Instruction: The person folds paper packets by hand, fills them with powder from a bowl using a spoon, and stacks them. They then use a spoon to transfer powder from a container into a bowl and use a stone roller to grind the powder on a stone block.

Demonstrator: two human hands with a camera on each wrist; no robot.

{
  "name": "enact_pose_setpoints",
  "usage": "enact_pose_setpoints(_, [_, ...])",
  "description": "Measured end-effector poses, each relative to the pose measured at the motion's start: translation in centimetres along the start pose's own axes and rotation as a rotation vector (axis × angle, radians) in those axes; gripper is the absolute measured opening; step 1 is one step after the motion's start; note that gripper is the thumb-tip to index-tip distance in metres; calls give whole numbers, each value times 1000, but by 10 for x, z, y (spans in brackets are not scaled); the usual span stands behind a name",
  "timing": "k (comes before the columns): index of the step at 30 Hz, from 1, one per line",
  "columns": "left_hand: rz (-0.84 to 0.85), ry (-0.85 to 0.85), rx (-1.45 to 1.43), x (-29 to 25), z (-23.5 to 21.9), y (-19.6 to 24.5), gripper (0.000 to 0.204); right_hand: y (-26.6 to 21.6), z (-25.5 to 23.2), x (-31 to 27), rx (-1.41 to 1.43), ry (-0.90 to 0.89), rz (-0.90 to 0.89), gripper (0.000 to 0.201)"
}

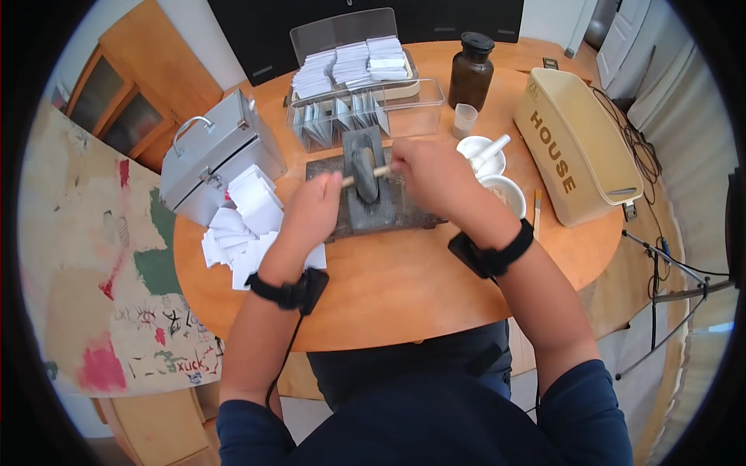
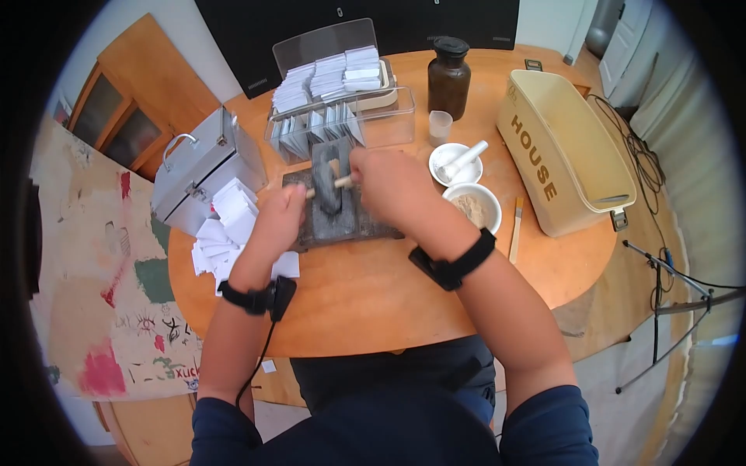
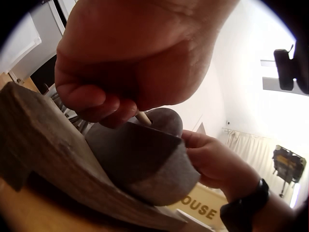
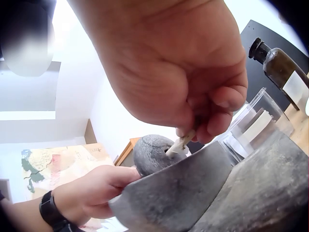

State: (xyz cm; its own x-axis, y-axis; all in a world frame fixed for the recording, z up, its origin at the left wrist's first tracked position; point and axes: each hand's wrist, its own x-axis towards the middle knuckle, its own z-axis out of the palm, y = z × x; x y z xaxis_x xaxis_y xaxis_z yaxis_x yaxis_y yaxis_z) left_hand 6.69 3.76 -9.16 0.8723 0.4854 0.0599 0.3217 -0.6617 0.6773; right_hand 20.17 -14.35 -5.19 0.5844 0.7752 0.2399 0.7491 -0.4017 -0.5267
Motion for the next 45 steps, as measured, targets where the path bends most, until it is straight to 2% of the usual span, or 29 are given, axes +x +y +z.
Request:
enact_pose_setpoints(3, [-21, 11, -72, -3, 5, -10, 43, 2, 6, -5, 16, 71, -79, 8])
enact_pose_setpoints(5, [-59, 31, -24, 9, 5, -4, 44, 6, 12, 6, -1, 99, -54, 8])
enact_pose_setpoints(8, [44, 94, -175, 32, 8, -11, 43, 10, 14, 16, 23, 135, -31, 9])
enact_pose_setpoints(11, [28, 23, 6, 11, 1, -7, 45, 9, 9, 9, -4, 126, -53, 8])
enact_pose_setpoints(13, [31, -6, 0, -3, 2, -10, 44, 2, 1, -6, 51, 27, -62, 8])
enact_pose_setpoints(15, [-43, -13, -285, -9, 9, -18, 42, 0, 4, -4, 40, 12, -29, 9])
enact_pose_setpoints(16, [-127, -30, -245, -6, 3, 2, 42, 0, 5, 0, 32, 31, -35, 9])
enact_pose_setpoints(17, [-136, -33, -243, 3, 6, -2, 42, 1, 5, 3, 21, 47, -45, 10])
enact_pose_setpoints(19, [-11, 81, -257, 25, 9, -7, 42, 6, 9, 14, 52, 67, -12, 11])
enact_pose_setpoints(21, [-41, 94, -224, 25, 6, -2, 43, 9, 12, 16, 81, 93, 16, 11])
enact_pose_setpoints(23, [-51, 51, -162, 19, 4, -2, 46, 8, 10, 9, 68, 59, 24, 11])
enact_pose_setpoints(27, [-103, -4, -222, 4, 7, -9, 46, 4, 7, -2, 93, 9, 8, 11])
enact_pose_setpoints(31, [-97, 51, -310, 24, 7, -6, 42, 7, 15, 16, 73, 111, 0, 11])
enact_pose_setpoints(34, [-65, 58, -313, 14, 4, 4, 42, 4, 8, 11, 42, 89, 3, 11])
enact_pose_setpoints(36, [-103, -32, -259, -4, 2, 3, 42, -2, 2, -4, 37, 3, 34, 11])
enact_pose_setpoints(39, [-87, -12, -283, -7, 7, -5, 43, 2, 5, -7, 14, 26, -50, 12])
enact_pose_setpoints(43, [-94, 46, -228, 27, 6, -6, 48, 7, 14, 16, 23, 101, -27, 12])
enact_pose_setpoints(45, [-142, 55, -224, 25, 5, -3, 48, 8, 13, 19, 5, 124, -24, 13])
